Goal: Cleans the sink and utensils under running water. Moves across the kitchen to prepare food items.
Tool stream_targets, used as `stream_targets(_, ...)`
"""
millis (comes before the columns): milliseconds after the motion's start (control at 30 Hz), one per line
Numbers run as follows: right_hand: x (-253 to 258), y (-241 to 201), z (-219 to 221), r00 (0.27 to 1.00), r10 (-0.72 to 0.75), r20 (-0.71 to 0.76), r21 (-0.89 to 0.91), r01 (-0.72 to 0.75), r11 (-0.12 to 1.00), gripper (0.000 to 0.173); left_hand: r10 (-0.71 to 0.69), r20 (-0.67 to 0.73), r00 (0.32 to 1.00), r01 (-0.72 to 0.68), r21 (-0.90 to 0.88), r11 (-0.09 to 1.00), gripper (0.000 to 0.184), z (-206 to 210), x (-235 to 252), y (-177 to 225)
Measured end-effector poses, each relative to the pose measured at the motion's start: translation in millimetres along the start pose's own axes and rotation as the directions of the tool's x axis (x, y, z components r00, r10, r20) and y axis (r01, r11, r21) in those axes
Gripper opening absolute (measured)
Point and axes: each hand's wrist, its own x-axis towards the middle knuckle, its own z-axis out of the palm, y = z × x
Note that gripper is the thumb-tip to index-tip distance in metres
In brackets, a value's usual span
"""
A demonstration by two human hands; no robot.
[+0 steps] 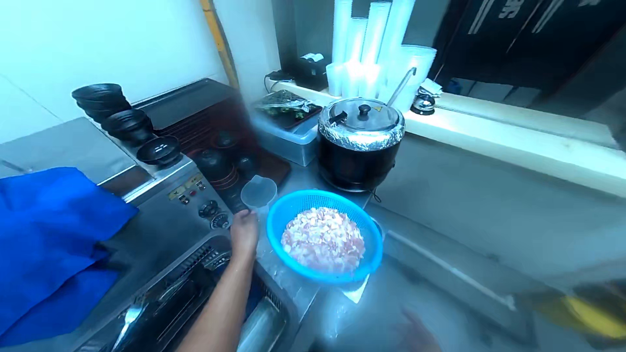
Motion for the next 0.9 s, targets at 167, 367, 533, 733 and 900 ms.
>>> stream_targets(167,51.1,-74.9,46.0,0.973,-0.039,0.227,0.021,0.035,0.999,0.080,-0.195,0.076,0.978,0.198,-0.039,0.979,0.057,33.7,39.4,0.6)
stream_targets(367,122.9,-100.7,-3.4,0.933,-0.094,0.346,-0.033,0.112,0.993,0.064,-0.186,-0.121,0.975,0.183,-0.034,0.982,0.052,34.9,29.1,27.0)
stream_targets(533,213.5,-169.9,-41.7,0.819,0.017,0.574,-0.377,0.246,0.893,0.060,-0.078,-0.314,0.946,0.097,0.046,0.994,0.051,29.2,12.0,47.8)
stream_targets(733,253.1,-189.3,-10.9,0.629,0.101,0.771,-0.369,0.311,0.876,0.062,-0.008,-0.415,0.910,0.052,0.094,0.994,0.051,37.9,-1.4,69.6)
stream_targets(900,253.9,-205.2,18.4,0.672,0.179,0.718,-0.385,0.170,0.907,0.055,0.133,-0.400,0.907,-0.081,0.143,0.986,0.053,63.1,-2.2,84.9)
